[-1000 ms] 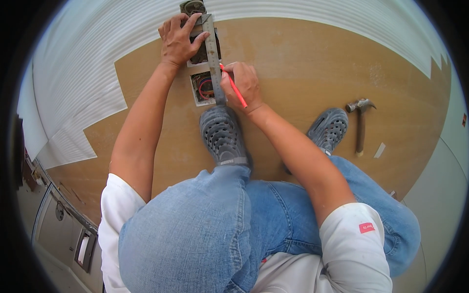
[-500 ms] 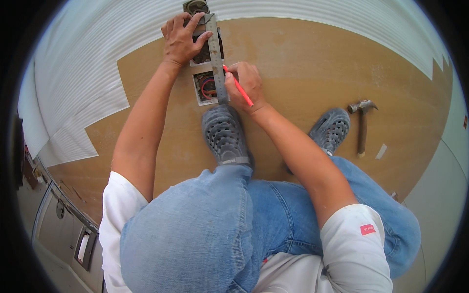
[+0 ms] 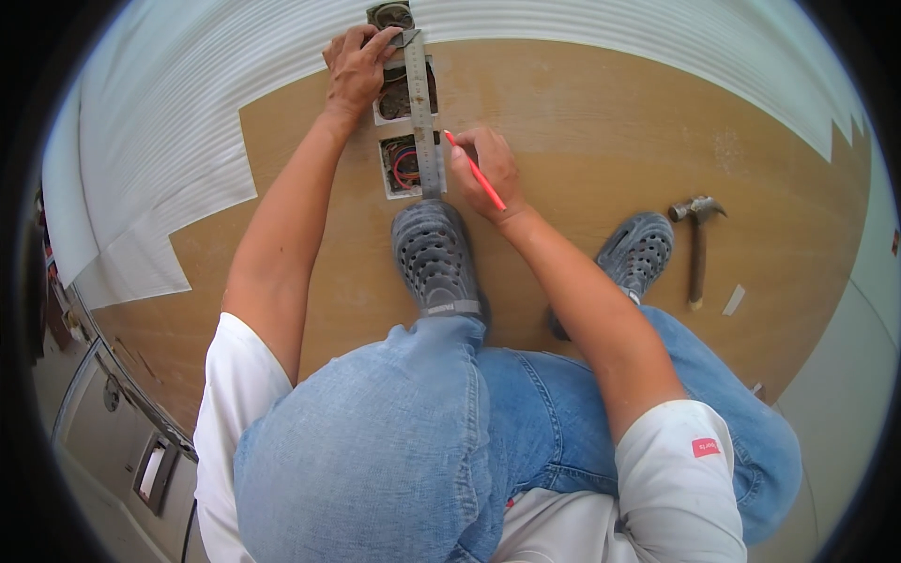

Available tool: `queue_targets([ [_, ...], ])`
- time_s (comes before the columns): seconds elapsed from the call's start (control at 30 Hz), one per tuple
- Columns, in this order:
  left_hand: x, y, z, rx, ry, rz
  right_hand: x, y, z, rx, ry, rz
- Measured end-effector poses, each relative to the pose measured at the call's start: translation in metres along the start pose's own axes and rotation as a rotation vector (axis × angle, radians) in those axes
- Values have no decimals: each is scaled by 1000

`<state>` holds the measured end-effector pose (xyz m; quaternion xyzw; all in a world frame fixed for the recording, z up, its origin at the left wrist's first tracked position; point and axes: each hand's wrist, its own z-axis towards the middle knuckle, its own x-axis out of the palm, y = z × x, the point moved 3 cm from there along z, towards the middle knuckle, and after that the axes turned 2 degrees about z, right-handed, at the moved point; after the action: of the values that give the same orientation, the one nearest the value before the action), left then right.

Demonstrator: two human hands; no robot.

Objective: The person fits floor planks around floor outlets by using a square and pencil to mark the planks, tapping them into place with a hammer, and cutting a plank with a utility knife.

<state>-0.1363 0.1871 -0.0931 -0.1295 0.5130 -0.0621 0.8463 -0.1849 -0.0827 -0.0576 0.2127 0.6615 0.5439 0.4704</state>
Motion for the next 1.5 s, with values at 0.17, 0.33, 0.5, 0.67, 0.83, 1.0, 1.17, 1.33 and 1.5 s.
queue_targets([
  [0.17,-10,18,-2,-12,6,-25,-5,1,-2,-35,-16,12],
  [0.33,-35,57,-24,-55,14,56,-5,-2,-5,53,29,1],
  [0.5,-46,74,-33,-71,45,61,-4,2,-3,-18,7,0],
  [0.67,-42,69,-31,-85,43,30,-6,4,-3,9,27,-40],
  [0.83,-40,64,-33,-68,61,55,1,12,0,17,23,-52],
  [1.0,-46,64,-31,-29,52,54,27,41,29,-285,4,-28],
  [1.17,-36,60,-31,-33,72,49,87,35,77,32,-138,118],
  [1.33,-41,59,-33,-32,79,76,108,25,104,881,13,963],
  [1.5,-45,61,-34,-36,99,104,107,29,95,868,-62,1049],
])
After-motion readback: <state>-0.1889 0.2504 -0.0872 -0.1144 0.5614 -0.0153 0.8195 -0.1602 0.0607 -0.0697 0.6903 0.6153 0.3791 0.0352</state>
